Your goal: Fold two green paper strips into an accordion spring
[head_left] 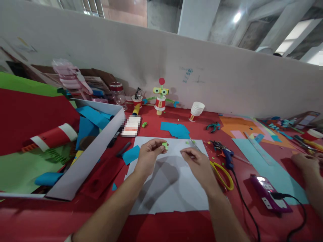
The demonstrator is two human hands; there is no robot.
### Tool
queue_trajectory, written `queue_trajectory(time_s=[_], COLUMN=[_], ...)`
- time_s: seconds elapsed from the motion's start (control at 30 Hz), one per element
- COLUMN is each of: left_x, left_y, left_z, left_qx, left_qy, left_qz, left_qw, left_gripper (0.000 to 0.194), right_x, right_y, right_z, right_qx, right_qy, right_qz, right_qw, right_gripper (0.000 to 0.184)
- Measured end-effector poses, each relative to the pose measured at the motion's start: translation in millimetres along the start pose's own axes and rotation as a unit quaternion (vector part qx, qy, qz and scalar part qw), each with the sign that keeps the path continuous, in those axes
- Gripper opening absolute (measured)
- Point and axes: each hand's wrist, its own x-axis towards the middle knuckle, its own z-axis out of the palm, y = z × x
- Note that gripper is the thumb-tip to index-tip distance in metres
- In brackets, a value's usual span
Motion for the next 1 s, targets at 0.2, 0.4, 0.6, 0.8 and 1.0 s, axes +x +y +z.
queue_trajectory(time_s=[0.2,0.4,0.6,0.8,1.0], left_x=[3.2,4.0,6.2,4.2,1.9], left_y=[-0.6,-0.5,1.2,0.6,-0.2], left_z=[-1.9,-2.4,-5.4,-2.9,0.4], left_qx=[-0.072,-0.099,-0.122,-0.151,-0.176], left_qy=[-0.002,0.001,0.01,0.023,-0.006], left_qz=[-0.039,-0.054,-0.077,-0.073,-0.098], left_qw=[0.997,0.994,0.99,0.986,0.979], left_gripper=[0.025,0.026,0.024,0.025,0.023], right_x=[-40.6,-51.6,-48.4,-69.0,-75.8], right_y=[57.9,84.8,65.8,36.6,14.3], right_z=[-79.5,-93.0,-96.8,-66.6,-7.5], right_qx=[-0.348,-0.35,-0.349,-0.313,-0.246], right_qy=[0.057,0.019,0.009,0.023,0.033], right_qz=[0.012,0.046,0.106,-0.01,-0.106], right_qw=[0.936,0.935,0.931,0.949,0.963], right_gripper=[0.032,0.042,0.053,0.066,0.06])
